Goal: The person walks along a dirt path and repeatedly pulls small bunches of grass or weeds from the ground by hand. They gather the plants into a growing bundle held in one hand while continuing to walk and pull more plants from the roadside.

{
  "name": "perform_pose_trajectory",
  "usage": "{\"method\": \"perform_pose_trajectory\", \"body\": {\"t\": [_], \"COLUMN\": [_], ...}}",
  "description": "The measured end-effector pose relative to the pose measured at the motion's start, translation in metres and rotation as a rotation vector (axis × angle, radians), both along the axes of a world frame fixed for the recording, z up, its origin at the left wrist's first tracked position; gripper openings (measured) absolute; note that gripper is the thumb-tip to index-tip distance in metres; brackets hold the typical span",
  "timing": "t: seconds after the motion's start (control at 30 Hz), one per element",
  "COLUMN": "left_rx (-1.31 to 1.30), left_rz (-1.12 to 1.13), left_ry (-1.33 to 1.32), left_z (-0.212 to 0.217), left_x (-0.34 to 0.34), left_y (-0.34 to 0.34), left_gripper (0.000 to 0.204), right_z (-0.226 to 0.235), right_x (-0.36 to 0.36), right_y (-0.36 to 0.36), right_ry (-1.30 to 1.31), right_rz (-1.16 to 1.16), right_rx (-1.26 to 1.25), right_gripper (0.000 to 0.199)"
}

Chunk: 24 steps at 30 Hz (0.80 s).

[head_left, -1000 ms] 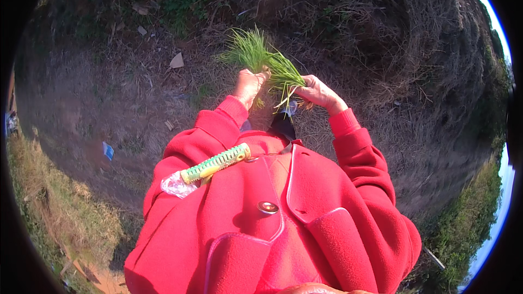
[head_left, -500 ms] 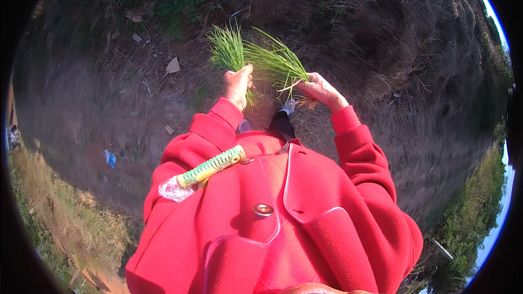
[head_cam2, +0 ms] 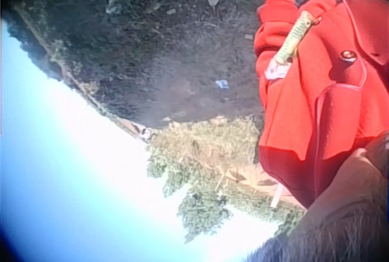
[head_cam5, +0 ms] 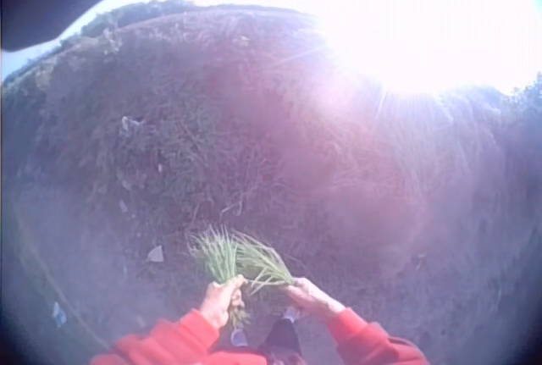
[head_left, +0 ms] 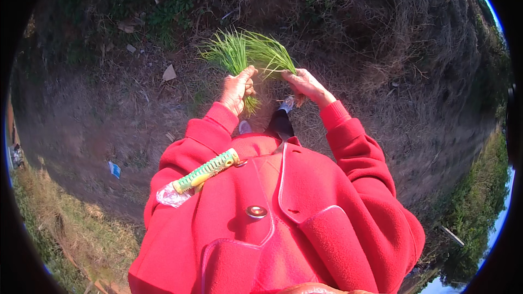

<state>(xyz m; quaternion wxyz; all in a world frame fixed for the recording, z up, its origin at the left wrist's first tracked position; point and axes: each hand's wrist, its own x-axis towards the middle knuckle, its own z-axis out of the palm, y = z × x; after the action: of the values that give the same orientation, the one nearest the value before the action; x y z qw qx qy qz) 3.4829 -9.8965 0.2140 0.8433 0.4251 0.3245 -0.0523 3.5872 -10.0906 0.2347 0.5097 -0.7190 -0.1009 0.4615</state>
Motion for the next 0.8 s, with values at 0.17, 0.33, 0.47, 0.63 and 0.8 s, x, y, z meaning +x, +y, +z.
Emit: {"method": "perform_pose_trajectory", "body": {"t": [0.17, 0.33, 0.47, 0.63, 0.8], "left_rx": [-0.096, -0.224, -0.236, -0.231, -0.297], "left_rz": [0.189, 0.255, 0.291, 0.261, 0.200], "left_ry": [0.056, 0.024, -0.009, -0.007, -0.019], "left_z": [-0.012, -0.022, -0.025, -0.030, -0.031], "left_x": [0.003, 0.000, 0.000, -0.002, -0.004], "left_y": [0.007, 0.009, 0.008, 0.007, 0.005], "left_gripper": [0.025, 0.028, 0.025, 0.017, 0.015], "right_z": [-0.030, -0.036, -0.034, -0.034, -0.027], "right_x": [0.007, 0.011, 0.014, 0.015, 0.013], "right_y": [-0.008, -0.014, -0.013, -0.009, -0.005], "right_ry": [0.333, 0.442, 0.460, 0.465, 0.469], "right_rz": [-0.148, -0.214, -0.219, -0.227, -0.213], "right_rx": [0.263, 0.391, 0.415, 0.408, 0.413], "right_gripper": [0.018, 0.017, 0.015, 0.015, 0.011]}}
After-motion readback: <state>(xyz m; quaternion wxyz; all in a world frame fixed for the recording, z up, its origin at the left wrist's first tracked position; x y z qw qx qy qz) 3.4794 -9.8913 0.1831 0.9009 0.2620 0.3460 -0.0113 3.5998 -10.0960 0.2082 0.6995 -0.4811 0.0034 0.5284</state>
